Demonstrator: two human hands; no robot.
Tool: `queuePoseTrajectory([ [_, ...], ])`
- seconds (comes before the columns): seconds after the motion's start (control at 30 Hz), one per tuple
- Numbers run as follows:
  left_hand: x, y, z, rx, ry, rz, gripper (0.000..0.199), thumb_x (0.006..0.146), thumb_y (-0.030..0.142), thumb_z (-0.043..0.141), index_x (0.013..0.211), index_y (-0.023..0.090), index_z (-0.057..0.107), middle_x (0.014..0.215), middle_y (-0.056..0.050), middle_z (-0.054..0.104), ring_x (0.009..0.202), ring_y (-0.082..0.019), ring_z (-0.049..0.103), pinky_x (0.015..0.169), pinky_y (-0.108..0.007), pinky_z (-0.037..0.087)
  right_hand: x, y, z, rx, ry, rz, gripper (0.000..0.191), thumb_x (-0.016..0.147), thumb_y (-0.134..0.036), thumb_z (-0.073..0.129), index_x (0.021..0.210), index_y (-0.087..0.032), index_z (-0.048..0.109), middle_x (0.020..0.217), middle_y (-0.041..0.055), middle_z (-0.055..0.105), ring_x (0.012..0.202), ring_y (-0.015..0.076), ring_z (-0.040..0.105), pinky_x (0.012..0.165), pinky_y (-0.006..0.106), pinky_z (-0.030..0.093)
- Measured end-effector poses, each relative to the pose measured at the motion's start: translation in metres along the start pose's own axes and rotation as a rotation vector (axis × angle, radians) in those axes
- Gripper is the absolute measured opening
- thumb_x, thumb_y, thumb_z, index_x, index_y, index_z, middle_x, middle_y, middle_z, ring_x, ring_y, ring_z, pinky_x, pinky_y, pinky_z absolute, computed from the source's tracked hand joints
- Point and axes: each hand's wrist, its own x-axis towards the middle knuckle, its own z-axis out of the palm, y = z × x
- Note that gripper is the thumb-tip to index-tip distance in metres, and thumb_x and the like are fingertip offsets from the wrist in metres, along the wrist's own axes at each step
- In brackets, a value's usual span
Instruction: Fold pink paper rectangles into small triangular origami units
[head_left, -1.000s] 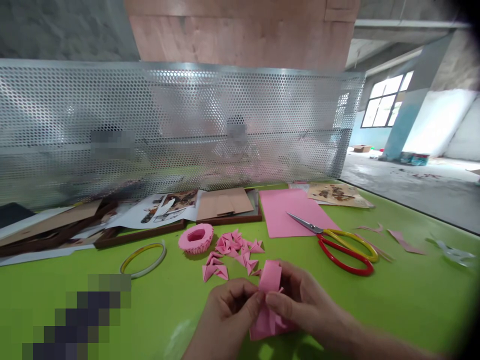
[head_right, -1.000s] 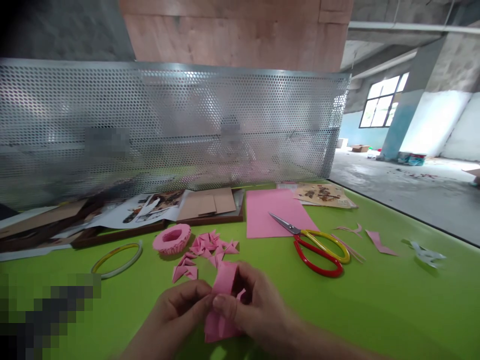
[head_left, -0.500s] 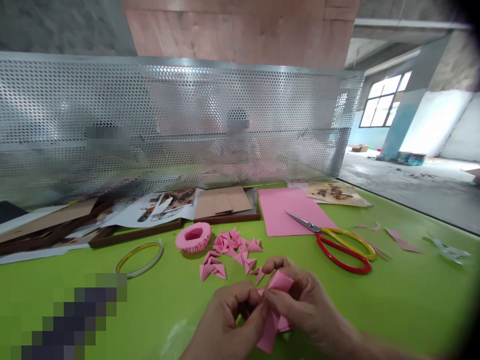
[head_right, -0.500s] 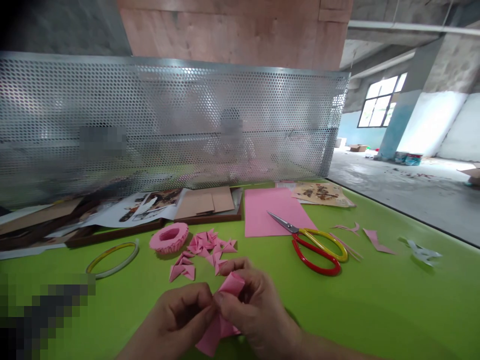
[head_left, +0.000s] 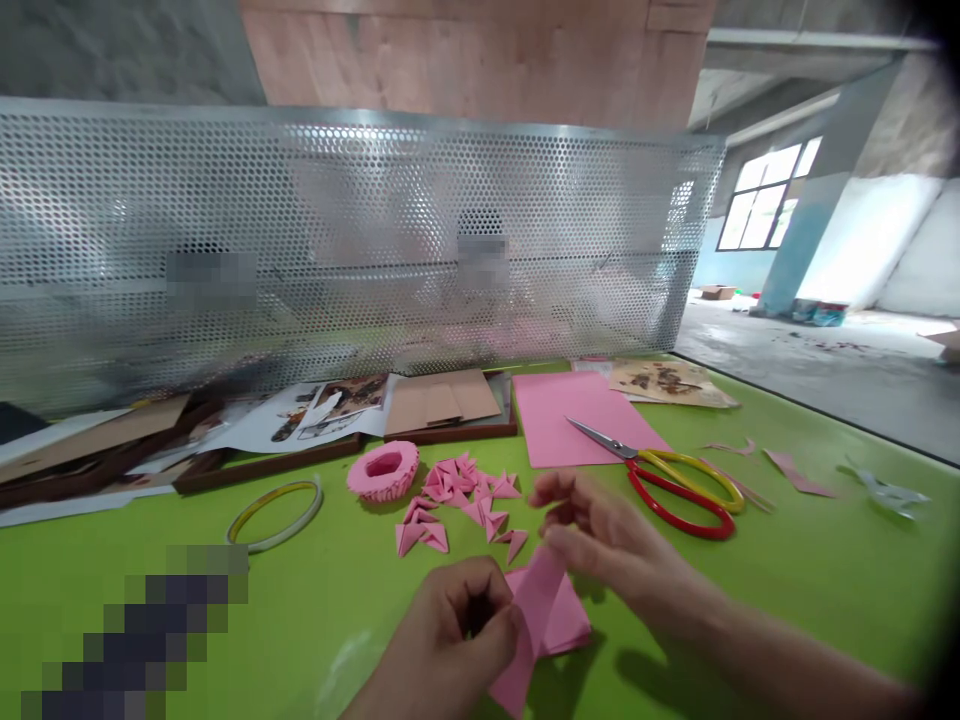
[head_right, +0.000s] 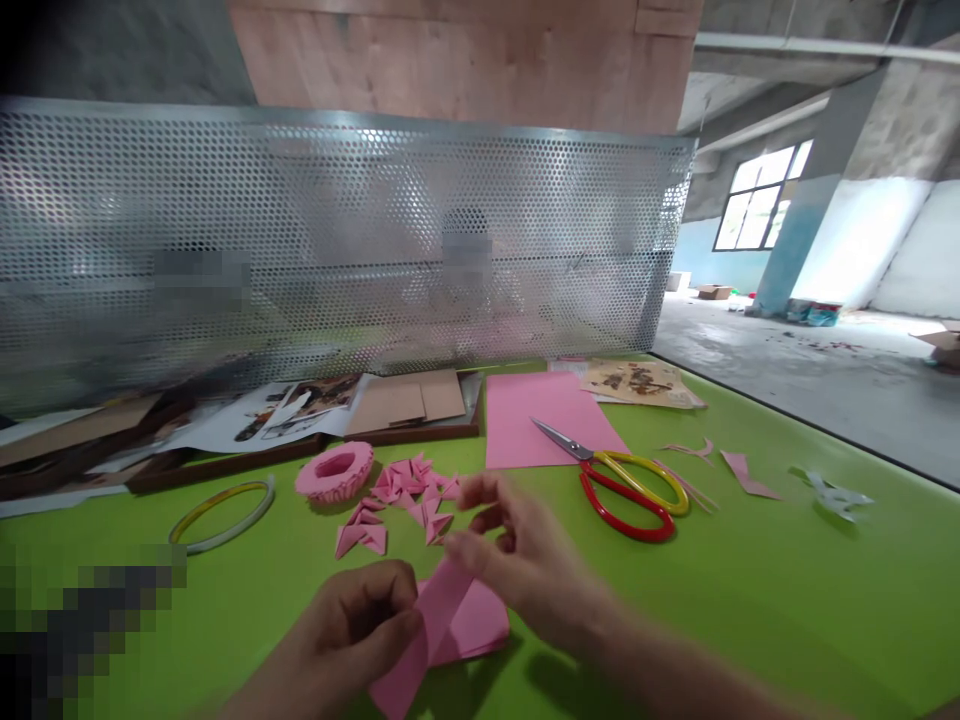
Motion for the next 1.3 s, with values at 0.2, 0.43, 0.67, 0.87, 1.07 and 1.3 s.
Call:
queuePoseTrajectory([
  [0.2, 0.002, 0.005, -0.002, 0.076, -0.062, 0.04, 0.016, 0.073, 0.025, 0.054, 0.058, 0.018, 0.053, 0.054, 0.005, 0.048, 0.05, -0.01, 0.041, 0.049, -0.023, 0.03, -0.002, 0.015, 0.021, 0.043, -0.108, 0.129, 0.032, 0.066, -0.039, 0.074, 0.062, -0.015, 0.052, 0.05, -0.008, 0.041, 0.045, 0.0057, 0.035, 0.042, 0.018, 0.026],
  [0.43, -0.004, 0.018, -0.006, -0.039, 0.061, -0.028, 0.016, 0.067, 0.018, 0.056, 0.052, 0.019, 0.049, 0.049, 0.007, 0.044, 0.051, -0.01, 0.037, 0.052, -0.024, 0.029, 0.007, -0.007, -0.007, -0.048, 0.095, 0.016, 0.026, 0.076, -0.036, 0.065, 0.062, -0.016, 0.057, 0.055, -0.004, 0.05, 0.052, 0.01, 0.044, 0.051, 0.022, 0.036],
  [0.67, -0.001, 0.018, -0.006, -0.057, 0.176, -0.004, 0.018, 0.072, 0.024, 0.056, 0.055, 0.02, 0.054, 0.053, 0.005, 0.052, 0.054, -0.013, 0.046, 0.063, -0.028, 0.039, 0.008, -0.013, -0.027, -0.195, 0.178, 0.01, 0.021, 0.075, -0.033, 0.067, 0.063, -0.018, 0.059, 0.056, -0.0045, 0.048, 0.053, 0.0111, 0.041, 0.051, 0.023, 0.034],
  [0.87, -0.001, 0.023, -0.007, 0.013, 0.035, 0.023, 0.019, 0.068, 0.034, 0.068, 0.076, 0.017, 0.064, 0.073, -0.001, 0.06, 0.073, -0.018, 0.053, 0.068, -0.031, 0.038, 0.007, -0.003, 0.014, -0.194, -0.109, -0.001, 0.017, 0.075, -0.023, 0.062, 0.062, -0.017, 0.052, 0.054, -0.0057, 0.043, 0.051, 0.01, 0.039, 0.048, 0.022, 0.03],
  [1.07, 0.007, 0.022, -0.012, -0.003, -0.072, 0.075, 0.033, 0.072, 0.041, 0.064, 0.053, 0.017, 0.052, 0.052, 0.006, 0.043, 0.052, -0.01, 0.034, 0.051, -0.024, 0.025, 0.018, -0.001, 0.015, -0.175, -0.116, -0.059, 0.024, 0.074, -0.022, 0.063, 0.056, -0.017, 0.049, 0.052, -0.0069, 0.036, 0.051, 0.009, 0.034, 0.047, 0.021, 0.027],
  [1.3, 0.012, 0.019, -0.009, -0.056, -0.05, 0.024, 0.035, 0.071, 0.047, 0.064, 0.056, 0.017, 0.053, 0.054, 0.006, 0.047, 0.053, -0.011, 0.041, 0.056, -0.025, 0.032, 0.019, 0.004, 0.011, -0.117, -0.057, -0.019, 0.027, 0.075, -0.032, 0.065, 0.057, -0.017, 0.052, 0.054, -0.0054, 0.044, 0.051, 0.0098, 0.039, 0.049, 0.023, 0.032],
])
